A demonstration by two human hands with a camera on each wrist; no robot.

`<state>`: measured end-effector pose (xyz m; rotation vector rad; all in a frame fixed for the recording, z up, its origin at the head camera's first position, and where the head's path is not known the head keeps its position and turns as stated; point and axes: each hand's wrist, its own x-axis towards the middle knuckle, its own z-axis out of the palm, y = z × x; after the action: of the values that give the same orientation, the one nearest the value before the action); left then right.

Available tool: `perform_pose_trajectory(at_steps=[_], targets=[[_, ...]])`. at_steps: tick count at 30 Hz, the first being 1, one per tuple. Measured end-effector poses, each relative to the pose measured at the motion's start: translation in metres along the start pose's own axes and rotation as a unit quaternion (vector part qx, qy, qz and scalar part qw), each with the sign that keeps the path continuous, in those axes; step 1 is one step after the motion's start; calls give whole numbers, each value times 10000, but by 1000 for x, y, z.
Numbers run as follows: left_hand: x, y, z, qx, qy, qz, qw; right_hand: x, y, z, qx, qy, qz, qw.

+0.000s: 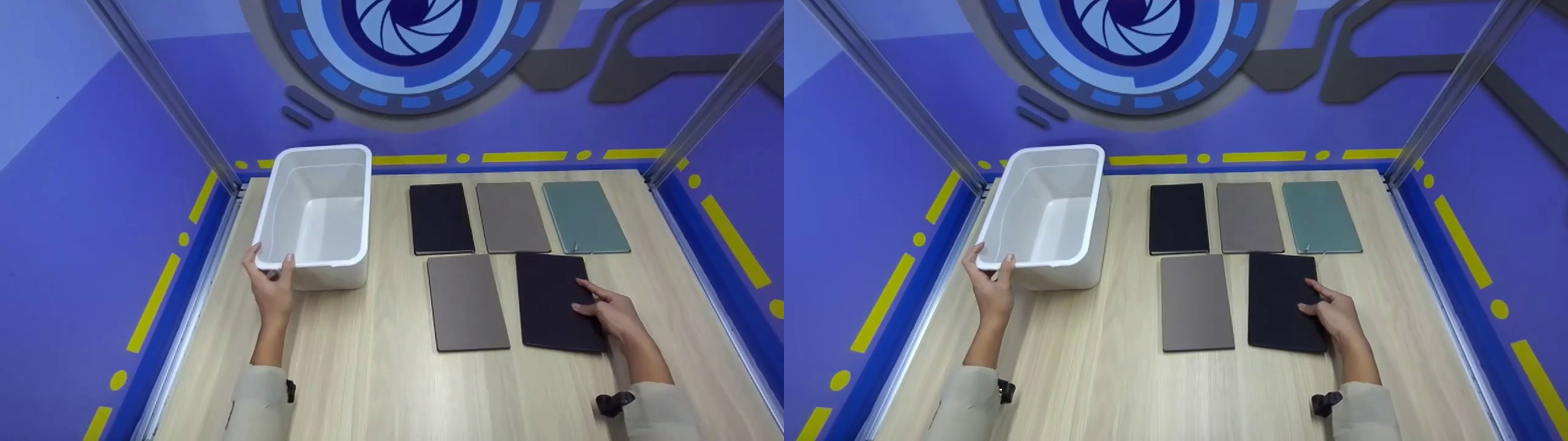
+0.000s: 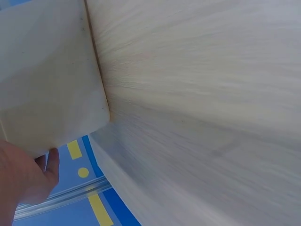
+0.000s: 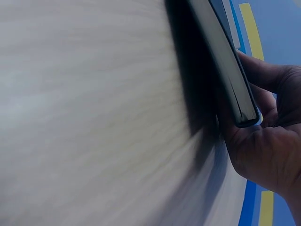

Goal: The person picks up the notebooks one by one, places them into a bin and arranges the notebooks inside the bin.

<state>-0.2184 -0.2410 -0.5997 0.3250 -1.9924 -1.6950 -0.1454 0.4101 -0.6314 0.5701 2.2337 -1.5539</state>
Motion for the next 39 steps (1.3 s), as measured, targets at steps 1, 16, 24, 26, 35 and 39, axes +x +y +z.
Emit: perform_pose_trajectory(at_steps=[1,16,24,26,35,39], targets=[[-1,0,0,37,8,1,10000,0,0,0,-12,1,1,10000],[0,4,-1,146,39,106,9998,1,-7,-1,-46,77,37,10000],[2,4,0,65,5,136,9999,-1,-7,1,-33,130,-18,9999],[2,4,0,15,-21,156,9999,0,-6,2,-34,135,-33,9999],[-1,1,1,61,-6,26,10000,-1,0,3,-58,99,-2,9999],[-5,11,1,-38,-42,-25,10000,-2,1,3,-72,45,-66,9999]])
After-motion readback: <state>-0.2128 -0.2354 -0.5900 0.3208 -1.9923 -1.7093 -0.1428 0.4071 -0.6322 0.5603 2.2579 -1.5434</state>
